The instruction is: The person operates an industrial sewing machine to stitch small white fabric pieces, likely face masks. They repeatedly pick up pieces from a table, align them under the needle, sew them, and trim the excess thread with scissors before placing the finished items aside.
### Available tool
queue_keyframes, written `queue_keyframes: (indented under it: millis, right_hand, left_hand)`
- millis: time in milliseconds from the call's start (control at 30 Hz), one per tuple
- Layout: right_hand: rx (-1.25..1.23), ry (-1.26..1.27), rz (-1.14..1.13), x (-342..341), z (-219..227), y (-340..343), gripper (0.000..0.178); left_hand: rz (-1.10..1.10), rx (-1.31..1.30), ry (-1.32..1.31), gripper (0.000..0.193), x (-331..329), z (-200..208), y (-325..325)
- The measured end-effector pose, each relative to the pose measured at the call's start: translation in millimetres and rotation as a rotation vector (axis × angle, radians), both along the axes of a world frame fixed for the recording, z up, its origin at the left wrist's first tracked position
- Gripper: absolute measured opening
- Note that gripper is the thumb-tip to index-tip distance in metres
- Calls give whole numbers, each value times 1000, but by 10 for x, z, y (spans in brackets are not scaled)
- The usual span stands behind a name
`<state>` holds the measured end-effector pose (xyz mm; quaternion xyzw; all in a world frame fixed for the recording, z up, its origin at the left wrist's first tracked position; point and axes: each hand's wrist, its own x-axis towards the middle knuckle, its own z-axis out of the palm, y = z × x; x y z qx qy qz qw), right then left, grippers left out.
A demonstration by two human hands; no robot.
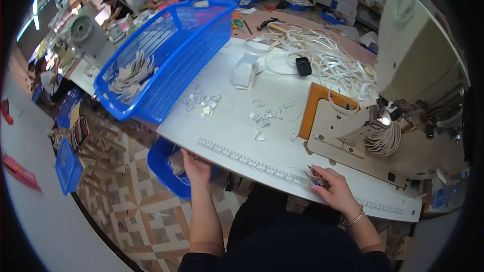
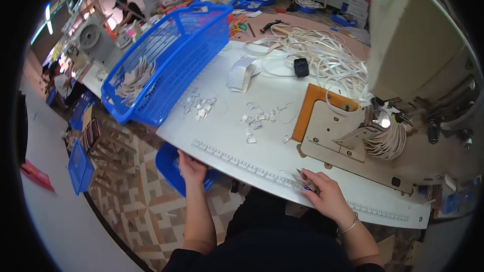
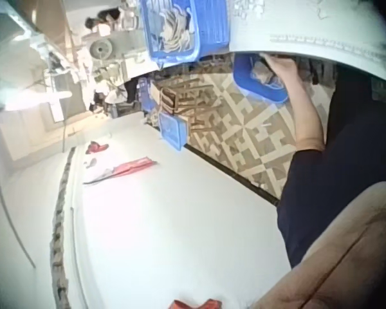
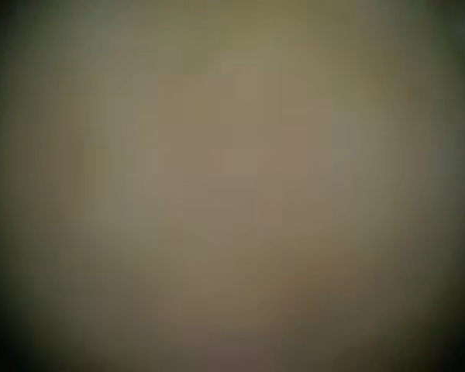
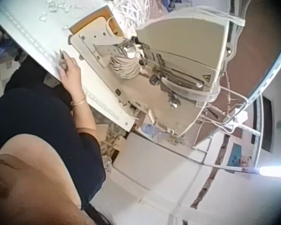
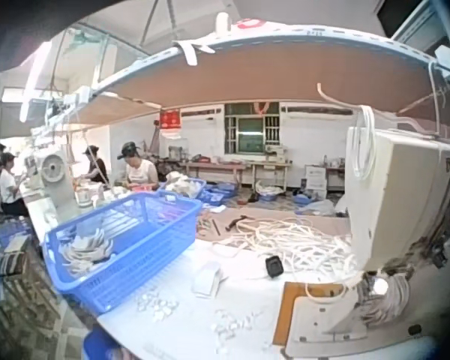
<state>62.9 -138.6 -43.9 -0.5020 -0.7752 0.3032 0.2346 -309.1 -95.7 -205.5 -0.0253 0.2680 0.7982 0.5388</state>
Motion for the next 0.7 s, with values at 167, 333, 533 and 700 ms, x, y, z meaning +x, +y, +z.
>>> queue_keyframes:
  millis: [167,333,533,700]
  right_hand:
    - [-109,-39,181,-603,132,-9,48]
    - [-534,196,266,-1006,-144,-56,49]
    - [-1004,268,322,-1814,-410,-95,48]
    - [-1124,395,235,-2380,-559,-29,45]
  left_hand:
    - [88,-33,1,50,93,-118,-116]
    - [198,14,174,38,85,-157,-1011]
    - [234,-76,175,24,72,25,-1672]
    - [268,-81,89,23,62,-31,-1821]
